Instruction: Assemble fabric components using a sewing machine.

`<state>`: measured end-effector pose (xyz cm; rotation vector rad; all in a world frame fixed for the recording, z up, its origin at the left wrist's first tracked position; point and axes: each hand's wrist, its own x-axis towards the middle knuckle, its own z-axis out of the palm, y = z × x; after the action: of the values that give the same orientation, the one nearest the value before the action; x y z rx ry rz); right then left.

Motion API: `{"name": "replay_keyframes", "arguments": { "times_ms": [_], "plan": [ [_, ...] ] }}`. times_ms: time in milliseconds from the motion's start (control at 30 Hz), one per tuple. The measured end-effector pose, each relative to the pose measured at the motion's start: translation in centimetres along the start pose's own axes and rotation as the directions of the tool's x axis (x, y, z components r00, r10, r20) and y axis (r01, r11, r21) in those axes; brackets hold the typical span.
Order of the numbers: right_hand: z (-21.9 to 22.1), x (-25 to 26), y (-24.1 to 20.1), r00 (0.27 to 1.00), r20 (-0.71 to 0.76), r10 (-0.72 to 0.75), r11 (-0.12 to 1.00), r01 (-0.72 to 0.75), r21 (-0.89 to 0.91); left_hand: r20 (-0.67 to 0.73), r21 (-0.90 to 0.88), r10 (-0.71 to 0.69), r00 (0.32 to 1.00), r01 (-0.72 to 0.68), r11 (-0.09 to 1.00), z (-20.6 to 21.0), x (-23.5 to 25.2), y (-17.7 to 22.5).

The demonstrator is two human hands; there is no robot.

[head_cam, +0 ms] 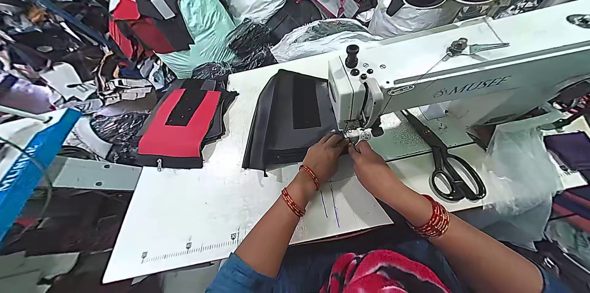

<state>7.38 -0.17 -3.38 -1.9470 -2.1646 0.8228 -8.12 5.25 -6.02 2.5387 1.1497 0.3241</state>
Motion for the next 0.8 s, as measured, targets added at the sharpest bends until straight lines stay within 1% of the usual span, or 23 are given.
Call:
{"name": "replay_keyframes", "arguments": {
  "times_ms": [100, 133, 200, 300, 367, 467, 533, 567, 633, 667, 800],
  "plan": [
    [-0.3, -0.3, 1.2, 0.998, -0.058, -0.017, 0.986, 0.026, 0.163, -0.051, -0.090, -0.071, 0.996, 0.066, 0.994, 0.4, -0.6, 0.7],
    [-0.2, -0.5, 1.7, 0.994, -0.103, -0.024, 0.976, 0.046, 0.213, -0.097, -0.122, -0.089, 0.991, 0.077, 0.990, 0.7, -0.9, 0.9],
    [0.1, -1.0, 2.4, 0.985, -0.173, -0.011, 0.962, 0.058, 0.266, -0.163, -0.172, -0.112, 0.980, 0.083, 0.982, 1.2, -1.6, 1.3],
    [1.0, -1.8, 3.4, 0.964, -0.263, 0.025, 0.951, 0.058, 0.303, -0.246, -0.180, -0.091, 0.965, 0.047, 0.982, 1.9, -2.3, 1.4],
    [1.3, -2.1, 3.6, 0.954, -0.298, 0.041, 0.955, 0.050, 0.291, -0.228, -0.185, -0.100, 0.968, 0.058, 0.981, 1.8, -2.5, 1.6],
    [1.1, -2.6, 3.4, 0.959, -0.273, 0.072, 0.965, 0.002, 0.263, -0.189, -0.183, -0.112, 0.976, 0.077, 0.980, 1.5, -2.6, 1.9],
    [0.9, -2.7, 3.1, 0.967, -0.237, 0.089, 0.971, -0.030, 0.239, -0.092, -0.173, -0.137, 0.986, 0.120, 0.978, 0.9, -2.8, 2.4],
    [0.8, -2.7, 2.9, 0.972, -0.213, 0.095, 0.973, -0.046, 0.224, -0.001, -0.156, -0.157, 0.988, 0.155, 0.976, 0.4, -2.8, 2.7],
    [0.8, -2.7, 2.4, 0.981, -0.167, 0.095, 0.975, -0.057, 0.214, 0.217, -0.072, -0.189, 0.958, 0.209, 0.975, -0.9, -2.8, 3.1],
    [0.8, -2.7, 2.2, 0.985, -0.146, 0.088, 0.973, -0.054, 0.223, 0.294, -0.021, -0.200, 0.935, 0.215, 0.976, -1.4, -2.7, 3.3],
    [0.4, -2.7, 2.6, 0.994, -0.096, 0.043, 0.952, -0.012, 0.306, 0.441, 0.117, -0.231, 0.867, 0.200, 0.973, -2.4, -2.3, 4.0]
  ]
}}
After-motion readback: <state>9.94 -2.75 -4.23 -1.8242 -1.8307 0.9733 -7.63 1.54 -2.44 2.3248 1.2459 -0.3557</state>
